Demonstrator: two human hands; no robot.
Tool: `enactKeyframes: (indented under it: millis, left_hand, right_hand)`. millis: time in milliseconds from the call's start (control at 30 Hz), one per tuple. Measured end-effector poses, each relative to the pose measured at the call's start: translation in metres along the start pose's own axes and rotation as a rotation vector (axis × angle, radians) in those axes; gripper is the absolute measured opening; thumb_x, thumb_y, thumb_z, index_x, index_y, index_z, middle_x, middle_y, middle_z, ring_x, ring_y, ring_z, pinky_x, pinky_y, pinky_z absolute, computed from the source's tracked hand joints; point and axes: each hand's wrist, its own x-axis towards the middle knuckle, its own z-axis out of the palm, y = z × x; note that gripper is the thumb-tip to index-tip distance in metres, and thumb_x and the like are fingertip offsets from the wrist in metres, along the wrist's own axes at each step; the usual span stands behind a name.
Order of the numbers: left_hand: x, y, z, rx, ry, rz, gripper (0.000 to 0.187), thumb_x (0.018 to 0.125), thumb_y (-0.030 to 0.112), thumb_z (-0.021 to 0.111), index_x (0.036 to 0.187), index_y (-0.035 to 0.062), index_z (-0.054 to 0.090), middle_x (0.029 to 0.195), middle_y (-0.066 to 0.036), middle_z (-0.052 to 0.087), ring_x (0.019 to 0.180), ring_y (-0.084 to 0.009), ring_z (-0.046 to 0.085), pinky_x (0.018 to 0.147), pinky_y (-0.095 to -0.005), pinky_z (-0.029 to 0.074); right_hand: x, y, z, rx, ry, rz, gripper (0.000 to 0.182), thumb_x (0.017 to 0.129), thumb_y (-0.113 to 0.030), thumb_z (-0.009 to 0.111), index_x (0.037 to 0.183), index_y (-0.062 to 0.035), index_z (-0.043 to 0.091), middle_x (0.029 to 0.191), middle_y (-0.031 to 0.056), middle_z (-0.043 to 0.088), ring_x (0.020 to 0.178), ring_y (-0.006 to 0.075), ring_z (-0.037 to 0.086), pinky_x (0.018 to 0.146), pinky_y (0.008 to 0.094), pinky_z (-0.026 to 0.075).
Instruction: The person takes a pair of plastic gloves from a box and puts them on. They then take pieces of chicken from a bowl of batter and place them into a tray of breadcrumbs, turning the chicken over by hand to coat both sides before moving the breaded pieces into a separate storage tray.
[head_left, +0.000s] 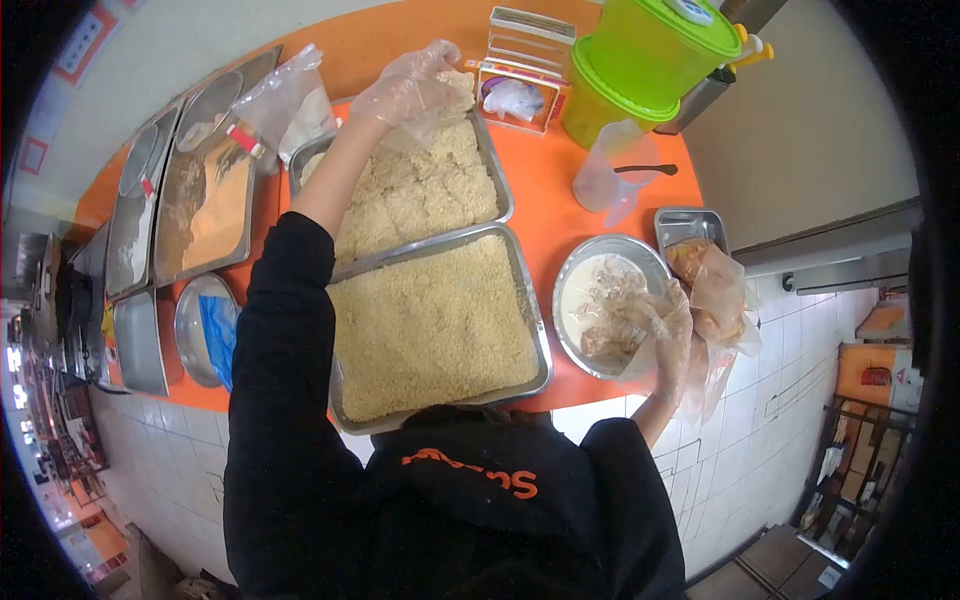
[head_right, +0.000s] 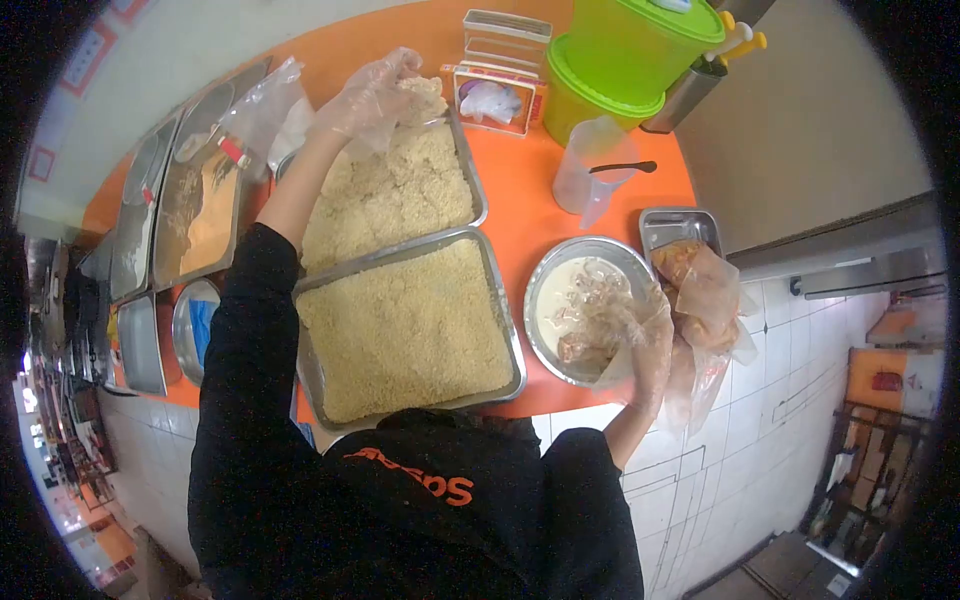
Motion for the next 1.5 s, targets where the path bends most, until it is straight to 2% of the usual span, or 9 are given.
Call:
enactKeyframes:
  millis: [133, 200, 300, 500, 733, 867, 1167, 1467, 1500]
  left_hand:
    - [0.002, -0.006, 0.034, -0.205, -0.215, -0.216, 0.035, 0.091, 0.027, 0.063, 0.119, 0.0064, 0.059, 0.109, -0.013, 0.069, 0.097, -0.0294, 0.066, 0.085, -0.0414, 0.052]
    - [-0.032, 0.013, 0.036, -0.089, -0.339, -0.123, 0.036, 0.095, 0.033, 0.06, 0.119, 0.0063, 0.062, 0.109, -0.014, 0.069, 0.099, -0.0298, 0.066, 0.087, -0.0423, 0.051]
    - [-0.076, -0.014, 0.063, 0.102, -0.143, 0.119, 0.042, 0.097, 0.039, 0.057, 0.122, 0.0069, 0.063, 0.112, -0.016, 0.068, 0.105, -0.0303, 0.064, 0.09, -0.0431, 0.049]
    - [-0.209, 0.049, 0.023, -0.24, -0.152, -0.46, 0.047, 0.1, 0.036, 0.057, 0.129, -0.0014, 0.061, 0.117, -0.015, 0.07, 0.114, -0.0265, 0.064, 0.101, -0.0358, 0.046]
    - [-0.388, -0.019, 0.113, -0.902, 0.081, -0.599, 0.032, 0.1, 0.022, 0.063, 0.121, -0.0021, 0.064, 0.11, -0.009, 0.07, 0.101, -0.0151, 0.065, 0.092, -0.0277, 0.049]
    - [-0.397, 0.006, 0.125, -0.891, 0.093, -0.617, 0.03, 0.1, 0.018, 0.062, 0.122, -0.0031, 0.063, 0.108, -0.008, 0.07, 0.1, -0.0148, 0.065, 0.093, -0.0256, 0.049]
    - [-0.338, 0.059, 0.05, -0.646, -0.007, -0.376, 0.025, 0.101, 0.014, 0.059, 0.12, -0.0011, 0.065, 0.112, -0.008, 0.07, 0.107, -0.0152, 0.064, 0.097, -0.0294, 0.048]
    - [-0.391, 0.039, 0.086, -0.888, 0.052, -0.506, 0.024, 0.101, 0.013, 0.06, 0.12, -0.0009, 0.063, 0.108, -0.006, 0.069, 0.105, -0.0138, 0.064, 0.096, -0.0266, 0.048]
    - [-0.391, 0.041, 0.087, -0.904, 0.048, -0.523, 0.024, 0.101, 0.013, 0.06, 0.12, -0.001, 0.063, 0.108, -0.006, 0.068, 0.104, -0.0137, 0.064, 0.095, -0.0263, 0.048]
  right_hand:
    - [-0.001, 0.0, 0.001, 0.009, 0.089, 0.009, 0.062, 0.086, -0.006, 0.072, 0.141, 0.0054, 0.046, 0.118, 0.0115, 0.067, 0.108, 0.0188, 0.061, 0.098, 0.0307, 0.046]
    - [-0.002, -0.011, 0.003, 0.036, 0.085, 0.057, 0.066, 0.086, -0.006, 0.072, 0.144, 0.0072, 0.043, 0.117, 0.0124, 0.067, 0.107, 0.0185, 0.061, 0.098, 0.0299, 0.046]
    - [-0.001, -0.005, -0.001, 0.04, 0.093, 0.035, 0.07, 0.086, -0.006, 0.072, 0.146, 0.0078, 0.039, 0.114, 0.013, 0.067, 0.106, 0.018, 0.061, 0.098, 0.029, 0.046]
    - [-0.007, -0.028, -0.016, -0.307, 0.175, -0.074, 0.063, 0.088, -0.014, 0.071, 0.142, 0.0063, 0.044, 0.111, 0.0124, 0.069, 0.104, 0.019, 0.062, 0.095, 0.0309, 0.047]
    - [-0.004, -0.047, -0.006, -0.742, 0.034, -0.102, 0.023, 0.087, -0.016, 0.063, 0.104, -0.0022, 0.068, 0.097, 0.0201, 0.07, 0.093, 0.0342, 0.068, 0.086, 0.0409, 0.051]
    - [0.024, -0.012, 0.016, -0.917, -0.186, -0.451, 0.024, 0.09, -0.011, 0.051, 0.102, -0.0044, 0.07, 0.101, 0.0219, 0.07, 0.099, 0.0394, 0.065, 0.089, 0.047, 0.05]
    - [0.065, 0.036, 0.022, -1.199, -0.352, -0.271, 0.021, 0.09, -0.015, 0.057, 0.106, -0.0089, 0.069, 0.103, 0.0168, 0.07, 0.099, 0.0327, 0.065, 0.09, 0.0428, 0.05]
    - [0.021, -0.056, -0.011, -0.764, -0.323, -0.414, 0.014, 0.088, -0.02, 0.061, 0.081, -0.0108, 0.068, 0.085, 0.0108, 0.069, 0.086, 0.0272, 0.066, 0.082, 0.0385, 0.053]
    - [0.031, -0.039, -0.018, -0.97, -0.277, -0.56, 0.013, 0.087, -0.02, 0.061, 0.081, -0.0106, 0.069, 0.084, 0.0115, 0.069, 0.085, 0.0277, 0.067, 0.08, 0.039, 0.054]
